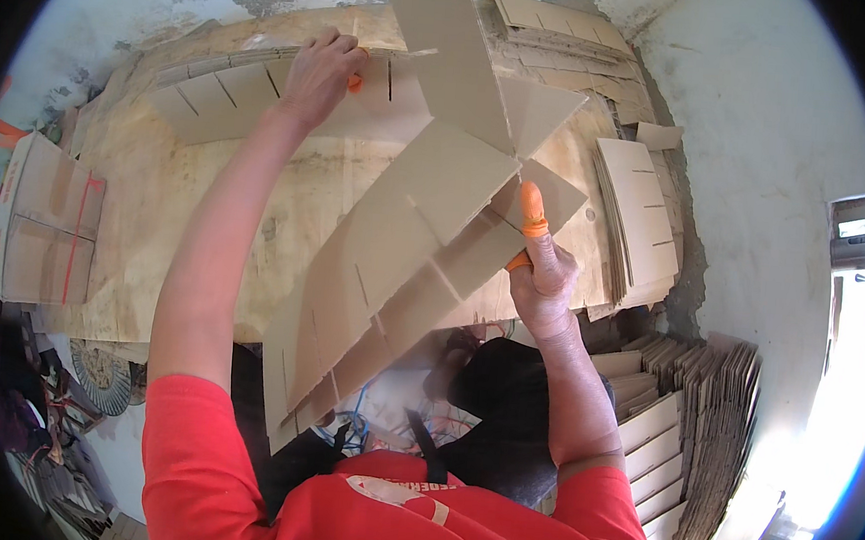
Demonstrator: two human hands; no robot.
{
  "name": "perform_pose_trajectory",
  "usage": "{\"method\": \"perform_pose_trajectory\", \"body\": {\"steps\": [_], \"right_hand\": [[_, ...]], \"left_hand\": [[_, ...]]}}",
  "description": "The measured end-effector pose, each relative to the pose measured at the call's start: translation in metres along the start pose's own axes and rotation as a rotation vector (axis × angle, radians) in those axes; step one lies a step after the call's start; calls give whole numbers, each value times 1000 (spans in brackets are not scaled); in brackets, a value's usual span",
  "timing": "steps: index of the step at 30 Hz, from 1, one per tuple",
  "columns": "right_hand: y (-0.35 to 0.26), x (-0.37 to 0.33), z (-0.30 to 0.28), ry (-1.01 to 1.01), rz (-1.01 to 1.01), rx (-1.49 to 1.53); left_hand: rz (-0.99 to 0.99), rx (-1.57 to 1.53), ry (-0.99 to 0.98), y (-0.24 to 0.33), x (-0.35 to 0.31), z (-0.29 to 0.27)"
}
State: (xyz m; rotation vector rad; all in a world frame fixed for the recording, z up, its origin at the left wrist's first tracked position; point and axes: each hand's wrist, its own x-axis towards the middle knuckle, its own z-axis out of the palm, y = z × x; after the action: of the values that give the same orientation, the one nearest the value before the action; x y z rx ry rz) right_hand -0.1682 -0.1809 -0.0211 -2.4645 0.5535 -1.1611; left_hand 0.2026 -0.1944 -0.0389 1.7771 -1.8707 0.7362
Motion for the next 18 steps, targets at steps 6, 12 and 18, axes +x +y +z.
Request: {"method": "perform_pose_trajectory", "body": {"steps": [6, 12, 18], "right_hand": [[-2, -4, -9, -47, 28, -24], [-11, -7, -17, -70, 81, 4], [-12, -13, -23, -139, 111, -37]], "left_hand": [[-117, -182, -162, 26, 11, -15], [-91, -230, -32, 37, 15, -16], [-82, -202, -82, 45, 15, -24]]}}
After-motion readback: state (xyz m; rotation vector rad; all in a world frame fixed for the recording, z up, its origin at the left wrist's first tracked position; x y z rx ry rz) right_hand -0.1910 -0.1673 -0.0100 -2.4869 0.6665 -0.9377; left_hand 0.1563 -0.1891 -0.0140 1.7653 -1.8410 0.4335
